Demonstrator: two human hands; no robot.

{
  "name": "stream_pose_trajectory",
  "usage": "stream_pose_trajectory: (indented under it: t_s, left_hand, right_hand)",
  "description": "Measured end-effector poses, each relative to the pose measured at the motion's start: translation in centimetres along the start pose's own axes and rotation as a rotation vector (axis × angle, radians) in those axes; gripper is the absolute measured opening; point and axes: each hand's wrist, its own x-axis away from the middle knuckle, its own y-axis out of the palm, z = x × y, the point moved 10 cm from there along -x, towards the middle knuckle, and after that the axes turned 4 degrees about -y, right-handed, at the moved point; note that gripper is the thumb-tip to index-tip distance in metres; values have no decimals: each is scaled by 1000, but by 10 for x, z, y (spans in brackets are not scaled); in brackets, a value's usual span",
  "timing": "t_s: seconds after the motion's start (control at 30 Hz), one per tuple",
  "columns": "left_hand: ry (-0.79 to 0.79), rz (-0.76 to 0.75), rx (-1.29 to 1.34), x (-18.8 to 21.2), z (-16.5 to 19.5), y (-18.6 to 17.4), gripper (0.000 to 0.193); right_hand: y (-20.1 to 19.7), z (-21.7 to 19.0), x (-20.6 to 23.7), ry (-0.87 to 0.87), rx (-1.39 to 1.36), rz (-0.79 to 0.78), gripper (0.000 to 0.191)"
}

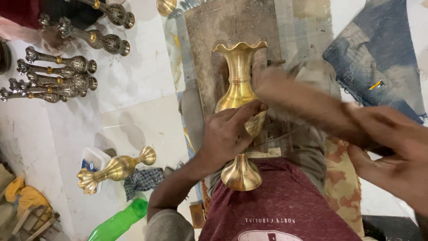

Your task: The person sits on the floor holding a brass vase steady on a wooden board with one hand while striking a small punch tool against the vase with a wooden mallet held in the other hand, working around the vase's body to shape and decorate its surface.

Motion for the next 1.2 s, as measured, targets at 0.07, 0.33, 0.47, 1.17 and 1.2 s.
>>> stream_pose_trajectory:
  t_s: [0.07,0.33,0.47,1.17,1.2]
  left_hand:
    - [-56,-1,-85,6,-8,10,57]
    - [-62,100,-22,9,-9,1,65]
    - [-118,-79,26,-5,-11,2,68]
    - [-28,-190,20,-8,-3,4,62]
    - [-25,-166,34,-6,-6,5,57]
  right_hand:
    - [2,-17,-6,-148,105,-43,74]
    - [12,-5,-3,-104,-70,-60,78]
    - [15,4,7,-239,-373,280,67]
    - [14,5,8,-257,-80,254,57]
    - [6,0,7,-314,-136,304,59]
